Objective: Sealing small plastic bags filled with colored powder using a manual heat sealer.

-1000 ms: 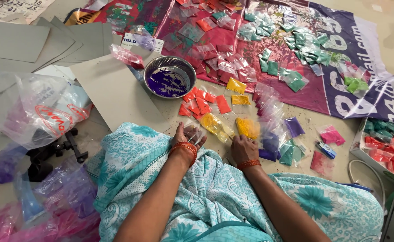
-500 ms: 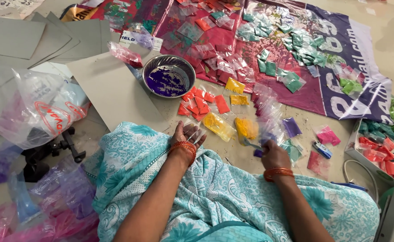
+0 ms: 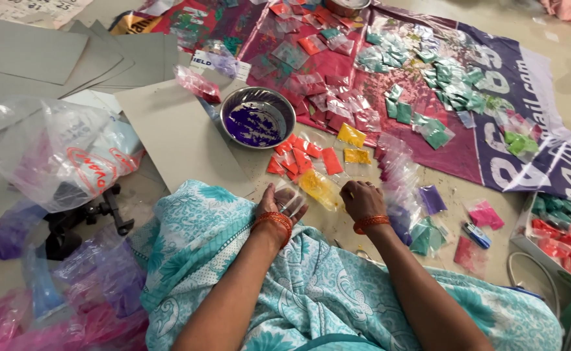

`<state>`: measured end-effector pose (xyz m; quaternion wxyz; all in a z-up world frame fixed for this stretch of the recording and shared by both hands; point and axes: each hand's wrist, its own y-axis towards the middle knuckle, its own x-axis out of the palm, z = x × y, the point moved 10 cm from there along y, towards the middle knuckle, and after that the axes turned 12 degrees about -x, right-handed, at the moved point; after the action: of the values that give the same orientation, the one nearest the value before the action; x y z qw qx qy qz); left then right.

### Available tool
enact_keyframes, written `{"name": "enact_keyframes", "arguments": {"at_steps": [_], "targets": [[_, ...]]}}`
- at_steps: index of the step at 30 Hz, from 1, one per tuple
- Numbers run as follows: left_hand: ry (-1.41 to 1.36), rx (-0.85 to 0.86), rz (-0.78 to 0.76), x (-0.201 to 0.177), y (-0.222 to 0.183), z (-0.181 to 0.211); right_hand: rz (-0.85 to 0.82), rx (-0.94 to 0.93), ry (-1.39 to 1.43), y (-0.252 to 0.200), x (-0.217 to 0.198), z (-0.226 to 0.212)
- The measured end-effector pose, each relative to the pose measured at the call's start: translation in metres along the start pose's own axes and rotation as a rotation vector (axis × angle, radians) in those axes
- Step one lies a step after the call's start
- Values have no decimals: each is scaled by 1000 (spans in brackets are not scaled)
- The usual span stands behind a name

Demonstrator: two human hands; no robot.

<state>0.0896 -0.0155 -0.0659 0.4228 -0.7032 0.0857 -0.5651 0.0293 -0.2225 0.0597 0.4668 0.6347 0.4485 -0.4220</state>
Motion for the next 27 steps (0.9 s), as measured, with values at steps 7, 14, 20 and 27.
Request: {"name": "enact_keyframes", "arguments": {"at_steps": [7,14,20,27], "targets": [[91,-35,45,5,-8,-8,49,40,80,7,-71,-56],[155,-114,21,12,-17,-16,-128,526,956,-12,10,-1],[192,-133,72,12,-18,-19,-200,470,1133,-61,102,50],[298,-167,80,5,-4,-26,-72,201,995,-56,109,26]]}}
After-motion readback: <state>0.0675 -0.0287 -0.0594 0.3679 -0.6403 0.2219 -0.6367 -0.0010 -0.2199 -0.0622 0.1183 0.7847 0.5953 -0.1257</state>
